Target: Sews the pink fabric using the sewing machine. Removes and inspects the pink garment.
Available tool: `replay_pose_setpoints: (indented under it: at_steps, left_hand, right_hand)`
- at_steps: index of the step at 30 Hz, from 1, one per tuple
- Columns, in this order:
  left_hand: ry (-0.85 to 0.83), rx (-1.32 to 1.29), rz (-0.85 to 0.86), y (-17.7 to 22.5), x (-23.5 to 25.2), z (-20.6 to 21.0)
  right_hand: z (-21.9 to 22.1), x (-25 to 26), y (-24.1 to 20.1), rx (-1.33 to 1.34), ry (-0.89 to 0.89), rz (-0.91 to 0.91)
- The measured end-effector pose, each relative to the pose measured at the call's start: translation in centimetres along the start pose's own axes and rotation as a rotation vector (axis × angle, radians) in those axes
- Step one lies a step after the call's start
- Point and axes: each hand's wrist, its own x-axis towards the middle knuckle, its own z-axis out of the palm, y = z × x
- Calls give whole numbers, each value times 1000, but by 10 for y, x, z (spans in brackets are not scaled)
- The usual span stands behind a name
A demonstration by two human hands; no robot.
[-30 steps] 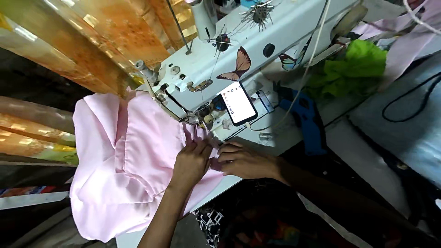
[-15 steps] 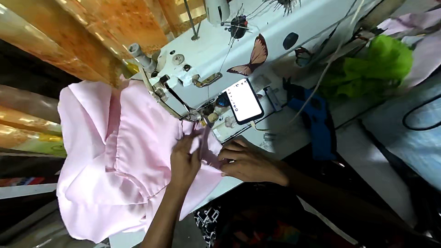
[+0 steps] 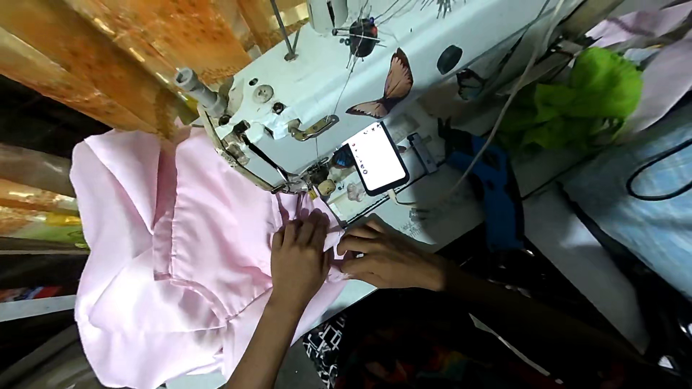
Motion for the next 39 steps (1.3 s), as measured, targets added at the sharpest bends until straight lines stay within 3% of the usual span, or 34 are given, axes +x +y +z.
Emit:
replay_pose_setpoints:
  at_steps: [14,34,39]
  left_hand:
    - [157,-140,110,-33,3,26]
    - [203,-127,181,-41,14,23]
    - [43,-130,-65,-2,3,6]
  right_hand:
    - [4,3,-8,-132,49,81]
    - [7,17,0,-161,34,101]
    - [8,14,1,-137,81,84]
